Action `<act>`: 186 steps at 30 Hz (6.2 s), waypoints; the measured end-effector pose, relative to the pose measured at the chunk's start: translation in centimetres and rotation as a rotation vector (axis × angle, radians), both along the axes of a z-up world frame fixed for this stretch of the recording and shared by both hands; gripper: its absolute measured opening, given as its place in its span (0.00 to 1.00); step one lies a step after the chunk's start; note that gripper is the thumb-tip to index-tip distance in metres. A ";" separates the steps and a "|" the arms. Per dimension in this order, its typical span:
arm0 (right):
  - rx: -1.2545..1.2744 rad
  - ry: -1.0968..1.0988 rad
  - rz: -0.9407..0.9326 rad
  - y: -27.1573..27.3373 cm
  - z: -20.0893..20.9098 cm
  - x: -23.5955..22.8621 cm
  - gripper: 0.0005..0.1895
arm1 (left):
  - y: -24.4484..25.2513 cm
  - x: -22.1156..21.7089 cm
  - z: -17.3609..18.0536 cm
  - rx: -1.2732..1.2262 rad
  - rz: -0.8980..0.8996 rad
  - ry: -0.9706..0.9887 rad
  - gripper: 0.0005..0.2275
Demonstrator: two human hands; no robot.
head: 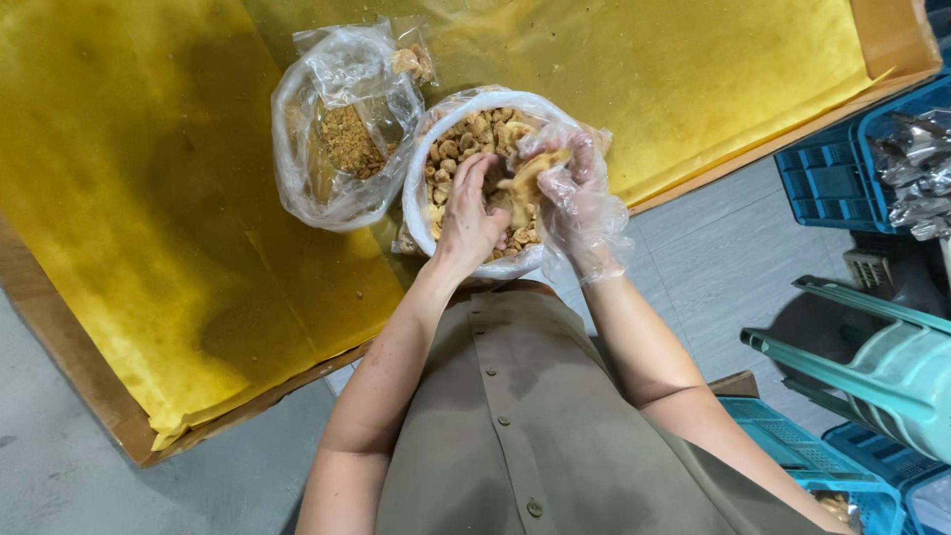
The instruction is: The person scoops cashew nuts from a large bag into small transparent pouches, weighs each pouch on a digital scale, and places the filled pouches into a blue crate. The person repeats this process multiple times.
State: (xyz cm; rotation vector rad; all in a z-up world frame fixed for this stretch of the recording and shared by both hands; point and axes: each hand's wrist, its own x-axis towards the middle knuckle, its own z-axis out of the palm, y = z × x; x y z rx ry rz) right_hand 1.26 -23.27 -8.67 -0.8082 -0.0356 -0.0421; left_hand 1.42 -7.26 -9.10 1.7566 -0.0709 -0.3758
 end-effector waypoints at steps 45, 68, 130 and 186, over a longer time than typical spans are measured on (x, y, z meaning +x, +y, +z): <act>-2.257 -0.054 0.265 -3.6 -15.4 3.6 0.27 | 5.8 -2.2 7.7 -0.046 0.037 0.056 0.26; -0.506 0.211 0.356 -7.9 -0.3 3.7 0.20 | 3.2 1.4 1.4 -0.053 -0.124 0.063 0.28; -0.085 0.702 -1.943 15.0 0.3 -52.3 0.12 | -7.9 -26.7 12.9 -0.286 -1.773 0.141 0.21; 0.059 0.657 -1.931 25.0 -3.8 -60.5 0.07 | -13.9 -46.4 7.6 0.080 -1.842 -1.880 0.04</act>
